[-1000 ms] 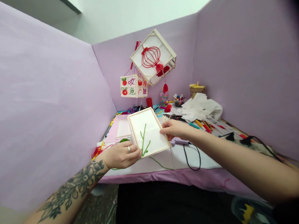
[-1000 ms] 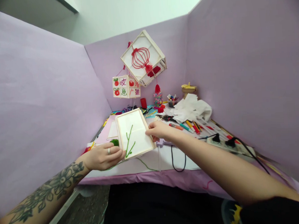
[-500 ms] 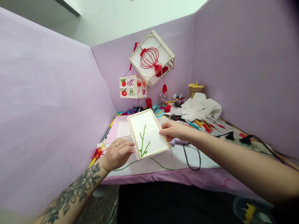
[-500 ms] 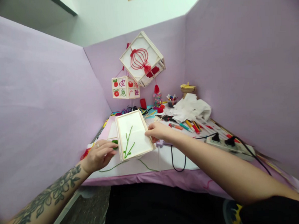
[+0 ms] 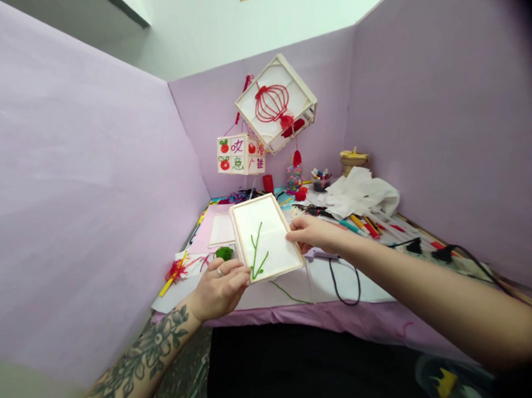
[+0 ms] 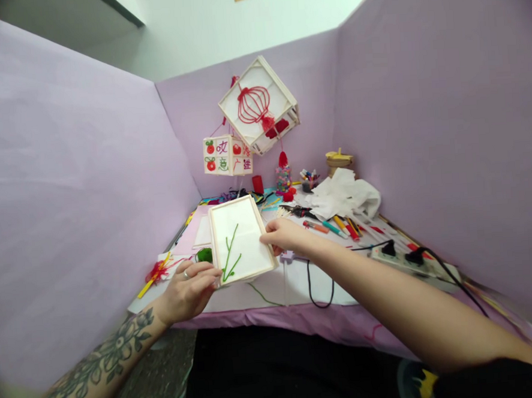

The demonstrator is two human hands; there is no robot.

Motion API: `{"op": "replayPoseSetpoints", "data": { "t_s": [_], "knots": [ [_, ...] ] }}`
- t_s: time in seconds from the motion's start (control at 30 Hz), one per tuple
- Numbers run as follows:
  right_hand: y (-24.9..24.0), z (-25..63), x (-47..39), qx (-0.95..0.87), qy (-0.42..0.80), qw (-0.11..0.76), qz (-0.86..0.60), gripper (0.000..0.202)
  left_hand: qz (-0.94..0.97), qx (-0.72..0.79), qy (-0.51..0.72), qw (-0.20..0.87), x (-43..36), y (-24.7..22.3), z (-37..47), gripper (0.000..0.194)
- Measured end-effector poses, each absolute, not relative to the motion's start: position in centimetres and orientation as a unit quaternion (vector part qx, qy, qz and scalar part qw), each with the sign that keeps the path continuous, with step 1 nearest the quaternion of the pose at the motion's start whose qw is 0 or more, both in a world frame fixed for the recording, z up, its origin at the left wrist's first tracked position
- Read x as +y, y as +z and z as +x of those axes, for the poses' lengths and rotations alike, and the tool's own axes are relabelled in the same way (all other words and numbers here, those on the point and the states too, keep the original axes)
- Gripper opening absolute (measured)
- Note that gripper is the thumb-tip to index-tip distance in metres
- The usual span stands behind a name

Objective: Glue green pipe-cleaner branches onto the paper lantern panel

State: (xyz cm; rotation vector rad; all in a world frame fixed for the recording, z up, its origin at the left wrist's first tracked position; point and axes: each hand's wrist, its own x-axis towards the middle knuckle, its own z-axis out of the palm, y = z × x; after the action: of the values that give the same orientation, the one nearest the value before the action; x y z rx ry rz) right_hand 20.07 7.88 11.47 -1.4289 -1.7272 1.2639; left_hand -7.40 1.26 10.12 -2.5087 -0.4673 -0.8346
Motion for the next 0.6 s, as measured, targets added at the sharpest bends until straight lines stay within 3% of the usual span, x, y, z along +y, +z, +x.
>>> {"op": "replayPoseSetpoints", "data": {
  "t_s": [0.33, 0.6],
  "knots": [
    [11.1, 20.2, 8.1, -0.657, 0.461, 0.276, -0.528, 0.011, -0.934, -0.186, -0.252, 0.172, 2.7, 11.5, -7.5, 0.023],
    [11.2, 20.2, 7.8, -0.652, 0.464, 0.28, -0.53, 0.01, -0.906, -0.217, -0.35, 0.096, 2.6, 10.2, -8.3, 0.032]
  ]
}}
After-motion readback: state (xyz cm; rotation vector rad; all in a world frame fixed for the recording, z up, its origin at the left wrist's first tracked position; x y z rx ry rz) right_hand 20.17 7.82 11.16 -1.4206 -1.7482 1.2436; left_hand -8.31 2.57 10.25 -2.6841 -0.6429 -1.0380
